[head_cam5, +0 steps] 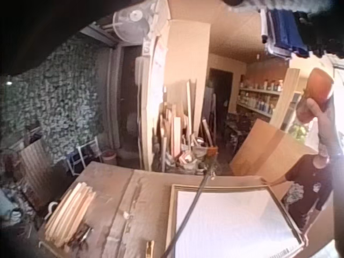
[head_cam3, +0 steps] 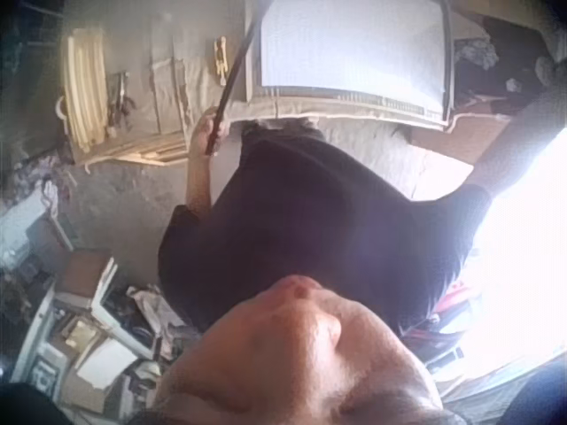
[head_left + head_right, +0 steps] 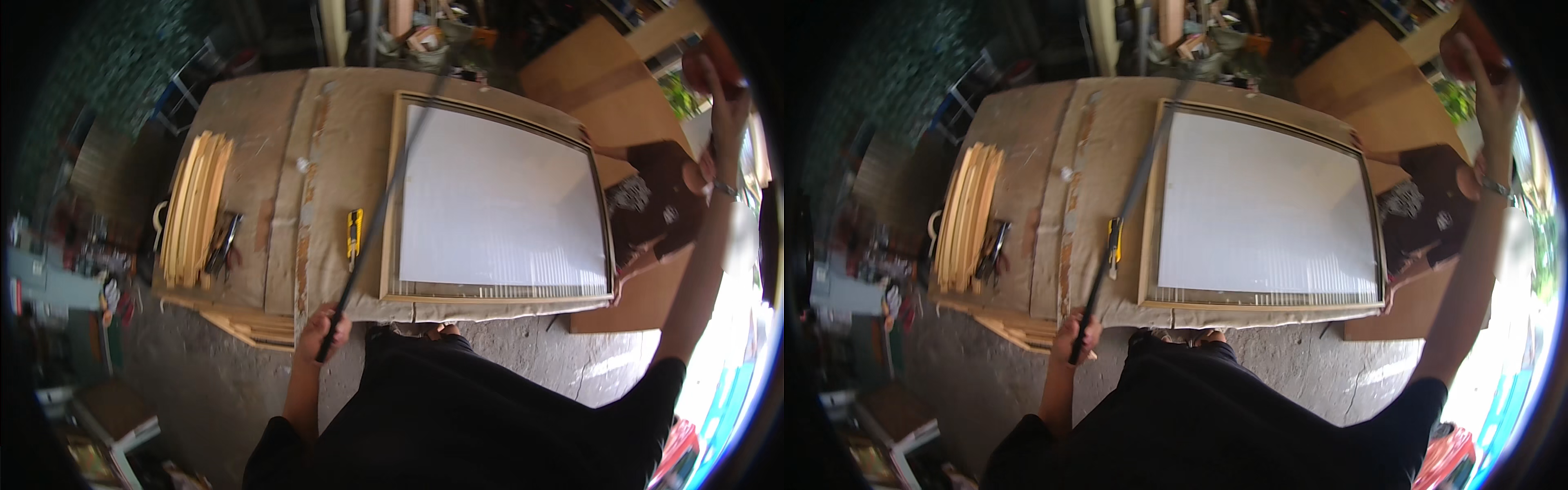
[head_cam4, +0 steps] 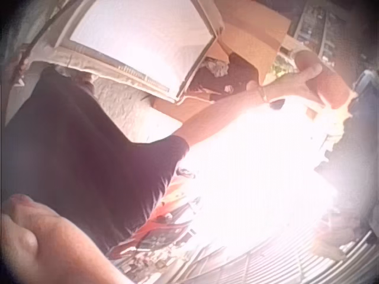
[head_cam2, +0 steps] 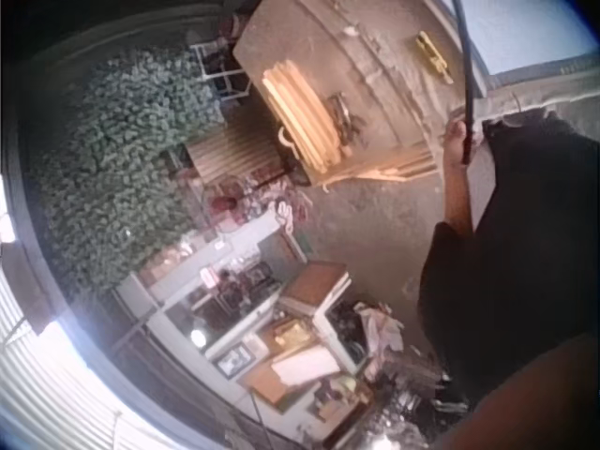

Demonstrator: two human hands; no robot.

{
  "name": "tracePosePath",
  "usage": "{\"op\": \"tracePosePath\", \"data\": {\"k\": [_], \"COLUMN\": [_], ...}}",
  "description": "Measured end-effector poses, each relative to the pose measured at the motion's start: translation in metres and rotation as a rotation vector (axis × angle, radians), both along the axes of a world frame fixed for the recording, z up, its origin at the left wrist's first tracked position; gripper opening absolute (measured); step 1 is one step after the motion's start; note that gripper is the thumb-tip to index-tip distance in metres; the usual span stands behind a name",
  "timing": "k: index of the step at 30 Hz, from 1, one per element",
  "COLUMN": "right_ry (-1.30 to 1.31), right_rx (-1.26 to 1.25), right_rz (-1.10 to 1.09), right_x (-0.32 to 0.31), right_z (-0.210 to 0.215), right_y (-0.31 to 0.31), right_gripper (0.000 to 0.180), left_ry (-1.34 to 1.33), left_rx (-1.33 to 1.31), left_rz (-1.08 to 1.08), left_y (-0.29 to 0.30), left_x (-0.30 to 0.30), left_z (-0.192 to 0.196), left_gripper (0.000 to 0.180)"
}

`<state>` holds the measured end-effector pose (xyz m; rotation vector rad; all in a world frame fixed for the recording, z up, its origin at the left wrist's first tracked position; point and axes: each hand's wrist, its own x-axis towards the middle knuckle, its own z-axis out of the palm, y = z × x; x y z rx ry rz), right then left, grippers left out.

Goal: The person applies glue to a rubber seal strip and fits it into the groove of a window frame. They then spray the frame with liquid and wipe the surface with a cloth. Another person assists by holding the frame steady.

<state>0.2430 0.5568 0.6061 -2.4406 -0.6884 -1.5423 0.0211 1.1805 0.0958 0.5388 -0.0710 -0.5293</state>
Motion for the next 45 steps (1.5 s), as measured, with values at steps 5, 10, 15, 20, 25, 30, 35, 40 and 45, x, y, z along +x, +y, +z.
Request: {"op": "tracePosePath", "data": {"k": [5, 10, 15, 20, 25, 30, 35, 40, 45], "right_ry": [0.414, 0.349, 0.516, 0.496, 0.387, 0.211, 0.130, -0.060, 0.471], "right_rx": [-0.715, -1.326, -1.408, -1.390, -1.604, -1.798, -1.726, -2.020, -0.890], "right_rz": [-0.038, -0.069, 0.011, 0.179, 0.219, 0.061, 0.050, -0.284, 0.544], "right_x": [0.078, 0.170, 0.184, 0.152, 0.121, 0.138, 0.134, 0.166, 0.063], "right_z": [-0.095, -0.268, -0.426, -0.517, -0.529, -0.543, -0.580, -0.634, -0.537], "right_y": [0.134, 0.241, 0.367, 0.504, 0.633, 0.713, 0.759, 0.746, 0.747], "right_gripper": [0.055, 0.027, 0.009, 0.017, 0.021, 0.023, 0.041, 0.051, 0.017], "left_ry": [0.090, -0.064, -0.040, -0.005, 0.037, 0.049, 0.102, 0.072, 0.110], "left_rx": [-0.377, -0.420, -0.465, -0.332, -0.237, -0.274, -0.172, -0.192, -0.062], "left_rz": [0.567, 1.015, 1.213, 1.326, 1.446, 1.430, 1.332, 1.054, 0.943], "left_y": [0.059, 0.053, 0.003, -0.036, -0.047, -0.016, 0.054, 0.138, 0.191], "left_x": [-0.044, -0.091, -0.143, -0.199, -0.217, -0.206, -0.181, -0.111, -0.073], "left_z": [-0.016, -0.011, 0.010, 0.013, 0.020, 0.013, 0.014, 0.014, 0.014], "left_gripper": [0.030, 0.024, 0.022, 0.033, 0.035, 0.036, 0.034, 0.031, 0.039]}}
